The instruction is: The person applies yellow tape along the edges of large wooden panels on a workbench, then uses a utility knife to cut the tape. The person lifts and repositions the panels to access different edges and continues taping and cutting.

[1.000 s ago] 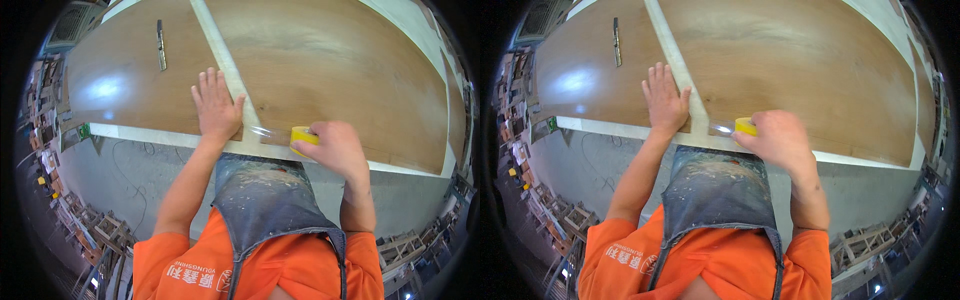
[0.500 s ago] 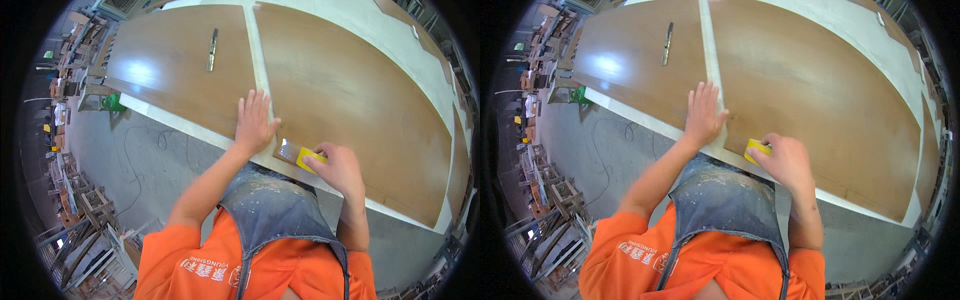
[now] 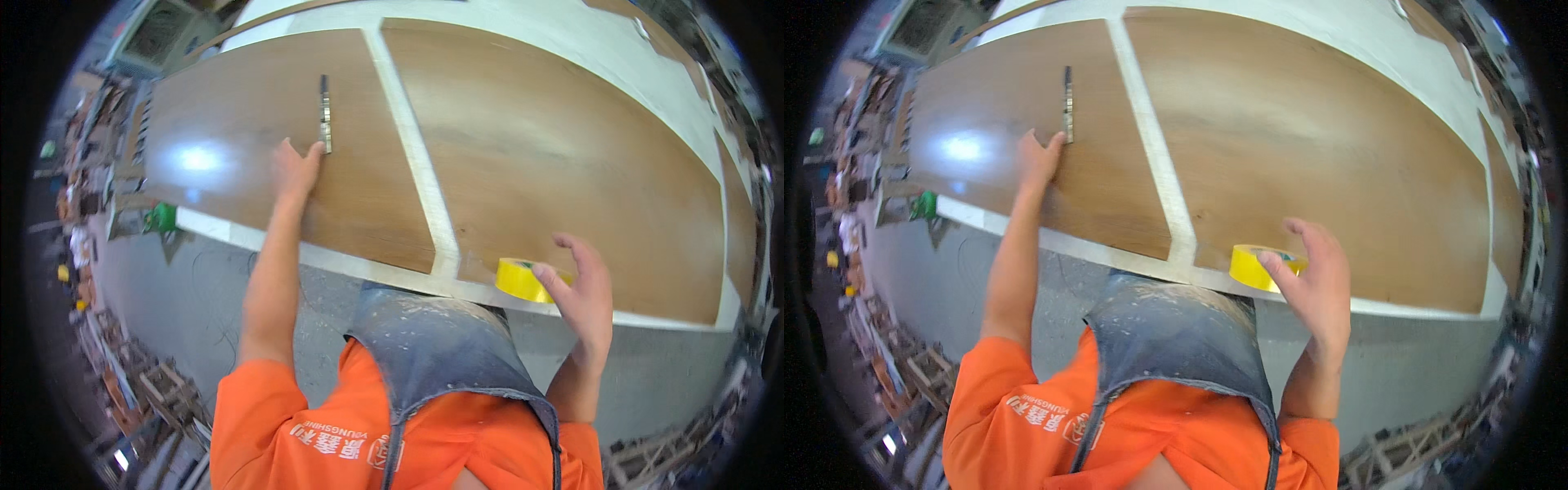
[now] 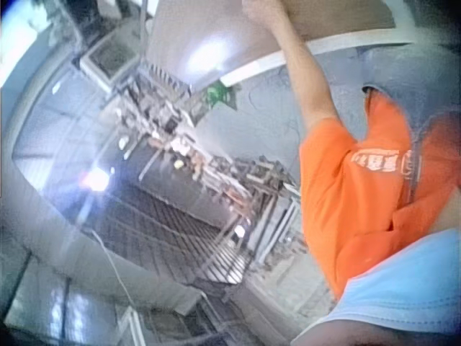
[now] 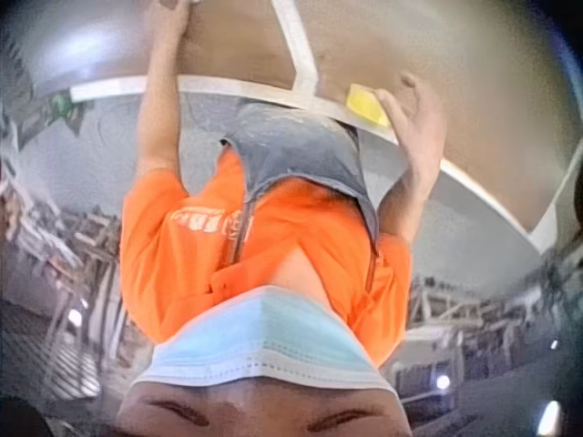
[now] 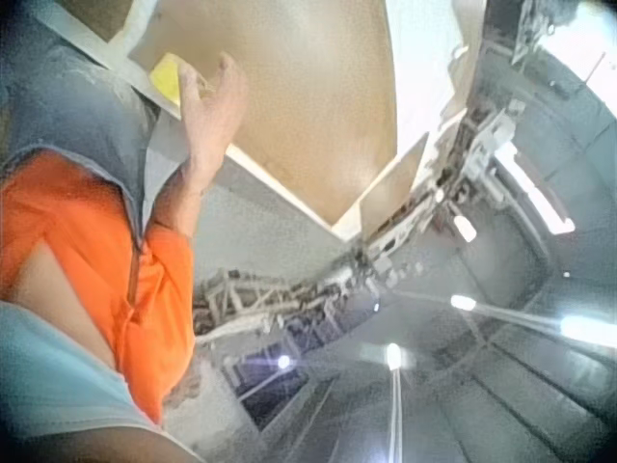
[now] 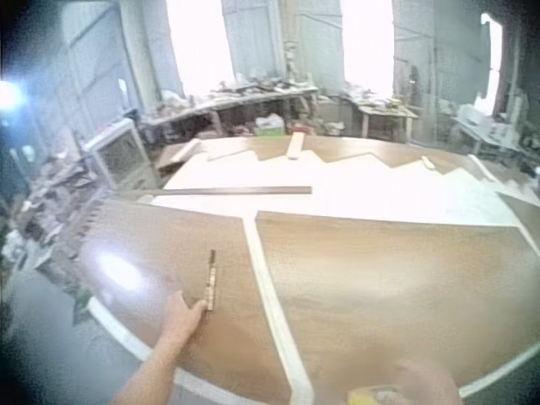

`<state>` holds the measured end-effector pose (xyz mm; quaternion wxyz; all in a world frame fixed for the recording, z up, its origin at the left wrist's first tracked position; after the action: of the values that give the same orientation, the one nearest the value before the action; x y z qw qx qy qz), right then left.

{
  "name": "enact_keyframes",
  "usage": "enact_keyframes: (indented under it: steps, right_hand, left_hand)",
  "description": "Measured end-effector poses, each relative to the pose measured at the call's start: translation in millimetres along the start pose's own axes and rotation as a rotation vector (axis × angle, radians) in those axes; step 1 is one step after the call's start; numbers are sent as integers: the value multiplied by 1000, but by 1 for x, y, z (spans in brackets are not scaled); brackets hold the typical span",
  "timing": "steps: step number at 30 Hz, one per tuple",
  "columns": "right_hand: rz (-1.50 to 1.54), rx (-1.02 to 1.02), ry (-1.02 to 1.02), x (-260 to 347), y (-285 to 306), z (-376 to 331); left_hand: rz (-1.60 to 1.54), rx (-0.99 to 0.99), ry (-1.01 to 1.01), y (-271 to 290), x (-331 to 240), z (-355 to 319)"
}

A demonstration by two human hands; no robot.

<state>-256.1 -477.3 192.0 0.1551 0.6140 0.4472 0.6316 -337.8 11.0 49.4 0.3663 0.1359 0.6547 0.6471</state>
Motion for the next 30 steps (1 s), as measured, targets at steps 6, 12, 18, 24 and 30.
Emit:
enact_keyframes:
  steps: [6,12,18,24,30]
  right_hand:
    - [290,-275,-235,72,-28,-20]
    - [407,-287,-287,122,-105,-21]
    - [652,-150,-523,132,-173,-32]
    - [932,-22,-554,146,-225,-33]
    - [1031,-289,-649,131,-211,-66]
  left_hand:
    - [-194,298,-92,-19,-6,49]
    - [-61,408,-273,-7,-15,46]
    - [-222,459,-360,-5,-7,40]
    - [-840,986,-184,33,-9,-44]
    - [-802,1284,-915,59,-76,-105]
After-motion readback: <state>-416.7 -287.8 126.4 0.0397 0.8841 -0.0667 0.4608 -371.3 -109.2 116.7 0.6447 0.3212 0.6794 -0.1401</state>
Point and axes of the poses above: each hand's wrist, its own z-axis towards the middle knuckle, its own y-axis out of the back of the hand, x = y × z, the point moved 2 cm from there along z, towards the middle knuckle, and after that the axes turned 6 degrees about -y, right-handed, at the moved point
